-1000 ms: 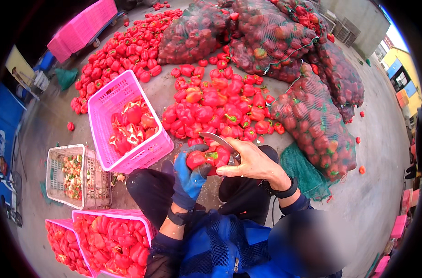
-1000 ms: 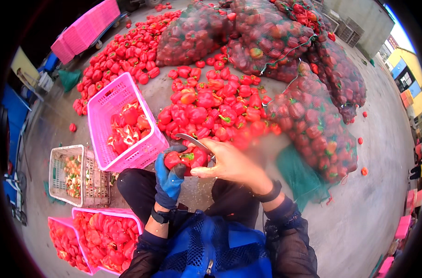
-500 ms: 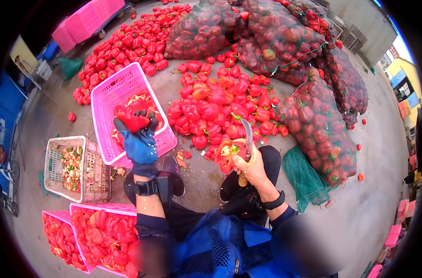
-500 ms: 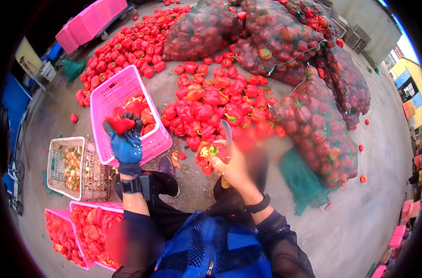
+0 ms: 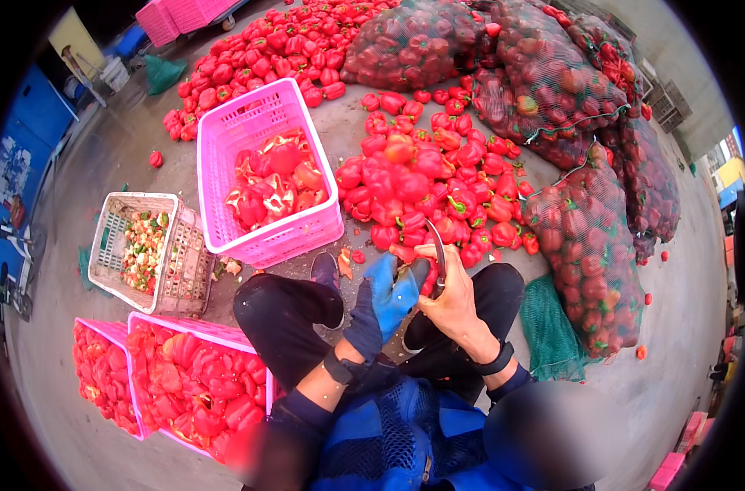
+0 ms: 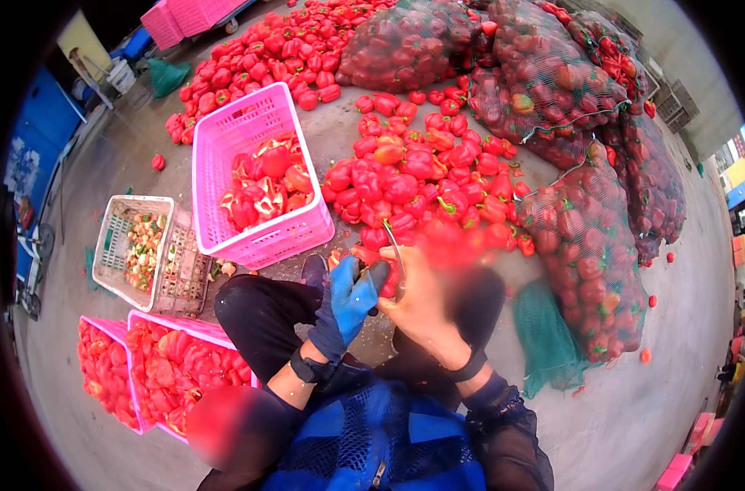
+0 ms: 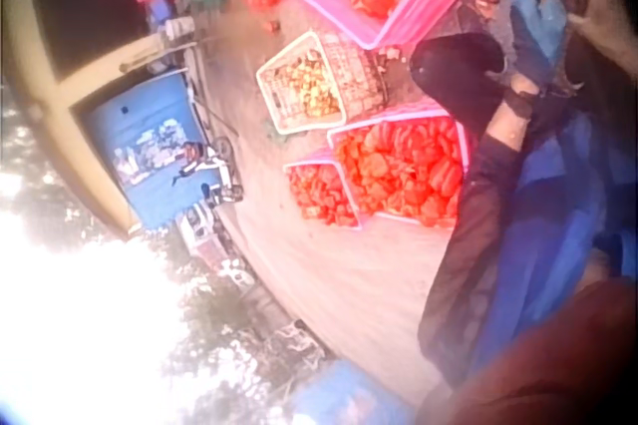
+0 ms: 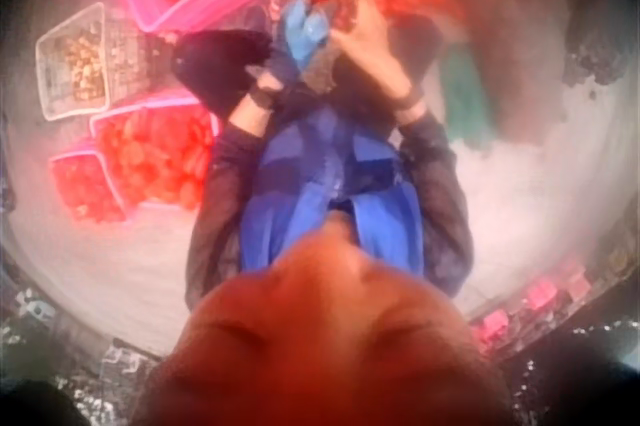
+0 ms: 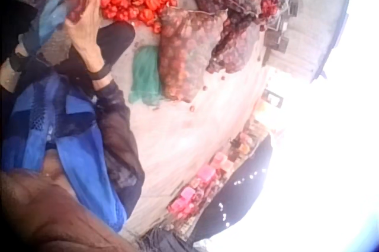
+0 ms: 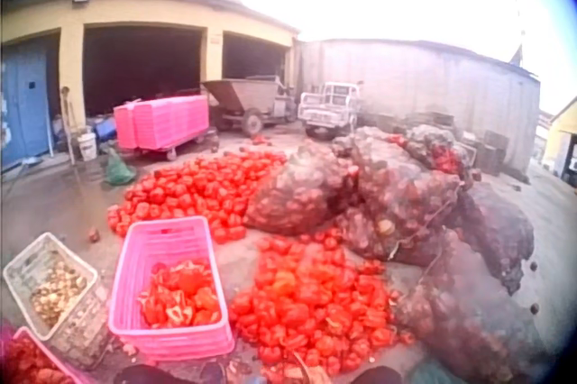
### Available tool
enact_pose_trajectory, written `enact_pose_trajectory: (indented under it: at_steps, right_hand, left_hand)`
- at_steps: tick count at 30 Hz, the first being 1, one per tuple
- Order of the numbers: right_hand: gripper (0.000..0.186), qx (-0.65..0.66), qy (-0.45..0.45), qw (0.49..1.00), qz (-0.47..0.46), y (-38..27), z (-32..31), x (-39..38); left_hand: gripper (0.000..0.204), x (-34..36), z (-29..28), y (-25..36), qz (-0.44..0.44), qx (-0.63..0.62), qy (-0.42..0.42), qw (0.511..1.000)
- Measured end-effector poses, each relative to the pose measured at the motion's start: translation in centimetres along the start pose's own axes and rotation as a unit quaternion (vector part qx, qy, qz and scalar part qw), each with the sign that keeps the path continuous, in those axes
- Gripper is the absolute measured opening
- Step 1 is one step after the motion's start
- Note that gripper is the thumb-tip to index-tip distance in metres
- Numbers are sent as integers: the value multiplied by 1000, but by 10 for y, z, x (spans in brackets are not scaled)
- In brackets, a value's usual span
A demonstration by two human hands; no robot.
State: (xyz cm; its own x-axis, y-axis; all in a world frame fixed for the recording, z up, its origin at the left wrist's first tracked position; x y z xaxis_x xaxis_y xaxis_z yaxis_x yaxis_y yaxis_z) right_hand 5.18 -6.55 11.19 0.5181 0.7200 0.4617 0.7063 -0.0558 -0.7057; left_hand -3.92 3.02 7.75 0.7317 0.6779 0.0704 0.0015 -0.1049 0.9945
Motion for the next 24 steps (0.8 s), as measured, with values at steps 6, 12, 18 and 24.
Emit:
enact_pose_trajectory:
  at_steps: [6,12,18,24]
  right_hand:
    - [84,233,-147,894,353,44,-1,-8]
    - [66,234,-145,910,310,10,30,82]
    - [60,172,-96,978,67,-23,13,193]
    - [32,3,-234,944,231,151,-23,109]
  left_hand:
    - [43,-5,-16,-3,-200,-359,-94,907]
    - [53,3,-79,30,-238,-419,-10,876]
    - [59,45,-304,65,134,-184,239,944]
    - [52,-6,-167,38,-129,-391,154,898]
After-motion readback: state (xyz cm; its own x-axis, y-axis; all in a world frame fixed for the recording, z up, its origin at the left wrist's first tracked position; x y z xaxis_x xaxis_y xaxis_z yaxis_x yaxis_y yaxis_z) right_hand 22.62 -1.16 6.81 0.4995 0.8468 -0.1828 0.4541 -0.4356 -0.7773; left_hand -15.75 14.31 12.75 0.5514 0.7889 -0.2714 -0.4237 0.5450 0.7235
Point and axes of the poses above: each hand's wrist, its own x-axis towards the middle knuckle, its own z-axis out of the palm, y = z × x, the point moved 4 cm from there along x, towards the middle knuckle, and after that the axes turned 3 degrees about y, right-handed, at the moved point
